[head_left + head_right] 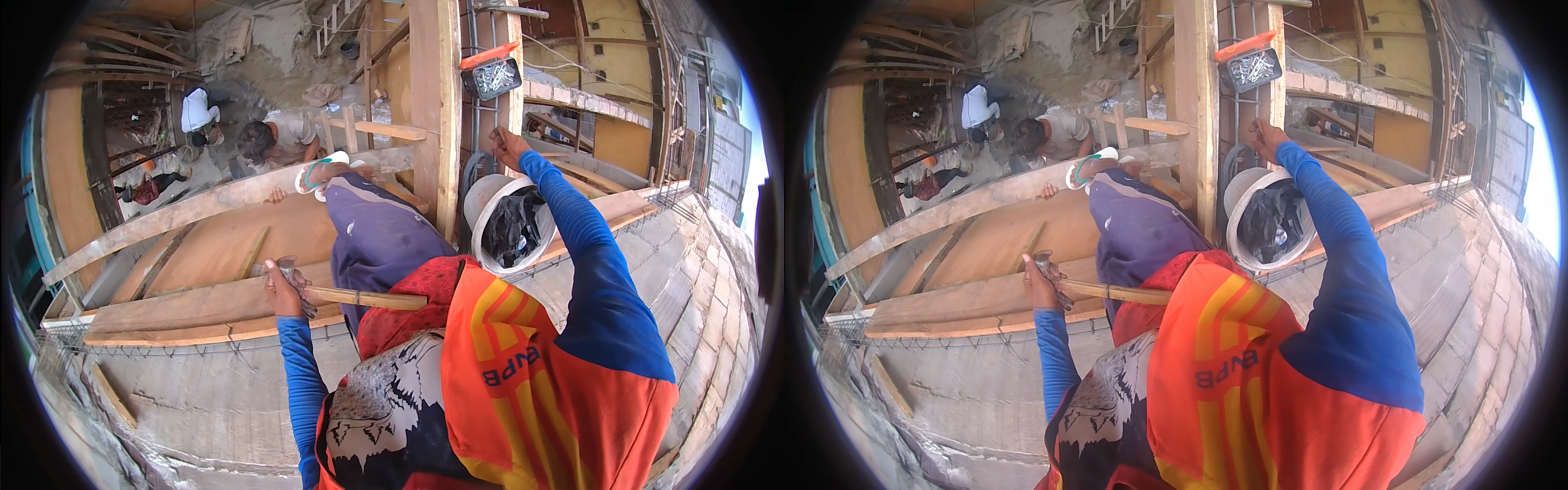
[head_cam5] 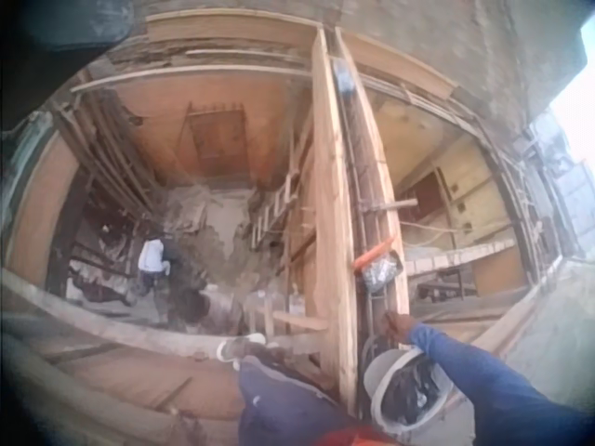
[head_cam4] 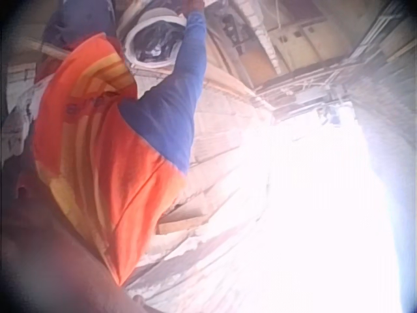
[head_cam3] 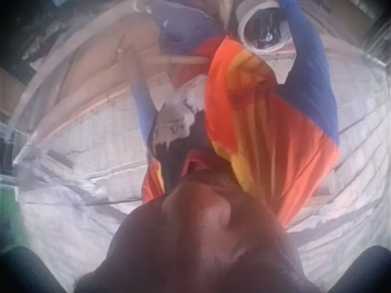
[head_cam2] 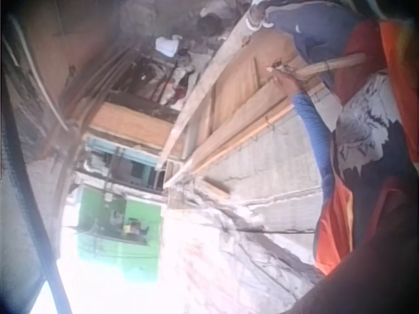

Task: The person is working on a construction site, assembling a rebar framework. They use a hammer to secure metal ties around the rebar intersections and adjust the position of the steel bars. The person also handles wooden planks and a bucket of tools while working on the structure.

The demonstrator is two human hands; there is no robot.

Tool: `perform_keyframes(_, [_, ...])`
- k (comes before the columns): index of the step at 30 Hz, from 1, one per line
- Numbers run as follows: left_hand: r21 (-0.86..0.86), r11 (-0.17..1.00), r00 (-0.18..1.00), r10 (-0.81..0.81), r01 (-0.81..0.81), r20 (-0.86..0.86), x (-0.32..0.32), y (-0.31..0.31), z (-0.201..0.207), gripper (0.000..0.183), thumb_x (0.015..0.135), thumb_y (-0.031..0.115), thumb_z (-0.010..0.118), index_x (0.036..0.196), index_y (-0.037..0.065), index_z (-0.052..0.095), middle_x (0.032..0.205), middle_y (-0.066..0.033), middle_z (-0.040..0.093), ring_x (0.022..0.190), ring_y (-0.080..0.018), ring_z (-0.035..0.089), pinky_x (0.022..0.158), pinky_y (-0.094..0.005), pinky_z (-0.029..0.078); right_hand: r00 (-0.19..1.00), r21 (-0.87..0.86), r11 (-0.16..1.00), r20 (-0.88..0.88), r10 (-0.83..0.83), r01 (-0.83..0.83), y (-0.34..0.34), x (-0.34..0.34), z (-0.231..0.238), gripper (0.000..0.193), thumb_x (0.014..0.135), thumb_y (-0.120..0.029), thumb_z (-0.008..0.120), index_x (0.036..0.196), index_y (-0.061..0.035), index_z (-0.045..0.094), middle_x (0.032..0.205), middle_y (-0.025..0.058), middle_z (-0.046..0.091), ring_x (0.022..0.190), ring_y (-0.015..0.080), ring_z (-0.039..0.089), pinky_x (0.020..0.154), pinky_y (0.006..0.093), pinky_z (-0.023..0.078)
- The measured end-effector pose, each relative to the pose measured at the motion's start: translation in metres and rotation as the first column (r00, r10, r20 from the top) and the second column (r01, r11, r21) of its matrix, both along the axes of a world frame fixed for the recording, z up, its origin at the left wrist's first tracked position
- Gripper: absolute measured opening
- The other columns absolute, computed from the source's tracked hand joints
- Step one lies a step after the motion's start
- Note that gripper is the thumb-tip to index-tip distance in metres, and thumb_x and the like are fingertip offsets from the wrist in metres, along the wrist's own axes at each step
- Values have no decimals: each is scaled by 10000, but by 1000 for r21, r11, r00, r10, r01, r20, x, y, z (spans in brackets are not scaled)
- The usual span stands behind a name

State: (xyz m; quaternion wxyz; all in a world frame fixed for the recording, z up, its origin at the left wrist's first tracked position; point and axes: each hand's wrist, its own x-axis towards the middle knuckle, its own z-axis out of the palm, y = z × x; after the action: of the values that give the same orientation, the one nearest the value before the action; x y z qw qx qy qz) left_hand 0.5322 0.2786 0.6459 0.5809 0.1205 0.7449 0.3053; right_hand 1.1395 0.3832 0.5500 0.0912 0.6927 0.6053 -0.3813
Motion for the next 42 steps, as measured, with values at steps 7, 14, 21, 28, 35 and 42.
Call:
perform_keyframes(7, [104, 972, 971, -220, 210, 92, 36, 57, 0, 572, 1065, 510, 373, 980, 46, 696, 593, -9, 548, 457, -95, 548, 391, -223, 410, 961, 73, 968, -160, -227, 241, 1, 9, -8, 276, 857, 12, 576, 1116, -40, 495, 841, 88, 602, 828, 215, 637, 743, 312, 530])
perform_keyframes(14, [148, 936, 928, -340, 319, 151, 56, 89, -2, 611, 1070, 513, 354, 955, 28, 708, 604, -20, 564, 470, -88, 545, 411, -225, 415, 930, 222, 916, -237, -282, 334, 15, -9, 14, 284, 860, 73, 523, 1120, -24, 465, 958, 96, 605, 835, 171, 619, 743, 310, 537])
perform_keyframes(21, [206, 895, 875, -435, 395, 214, 58, 106, -4, 609, 1063, 522, 375, 950, 28, 712, 618, -11, 585, 487, -82, 548, 426, -226, 424, 942, 439, 835, -113, -315, 332, 31, -19, 30, 228, 930, -7, 565, 1143, -23, 487, 996, 121, 657, 830, 219, 661, 768, 344, 534])
perform_keyframes(28, [310, 880, 826, -455, 359, 333, 94, 147, 21, 401, 1054, 380, 504, 1003, 35, 701, 688, 6, 608, 512, -54, 546, 440, -218, 438, 947, 559, 768, -122, -297, 313, 41, -45, 48, 231, 935, -9, 558, 1158, -6, 499, 1024, 163, 668, 894, 266, 672, 792, 364, 526])
perform_keyframes(35, [427, 642, 578, -764, 637, 285, 187, 193, -5, 440, 1009, 302, 571, 1337, 9, 552, 868, -78, 674, 660, -131, 623, 612, -305, 541, 985, 463, 870, -115, -131, 169, 50, -90, 67, 245, 932, -20, 586, 1164, -41, 510, 1040, 176, 690, 972, 346, 693, 832, 418, 533])
perform_keyframes(42, [537, 279, 350, -936, 796, -34, 333, 177, -73, 636, 997, 394, 557, 1444, -41, 436, 1243, -281, 627, 1154, -339, 628, 995, -414, 480, 994, 372, 924, -85, -63, 90, 44, -111, 103, 255, 918, -27, 594, 1157, -45, 504, 1050, 188, 688, 992, 382, 683, 833, 439, 531])
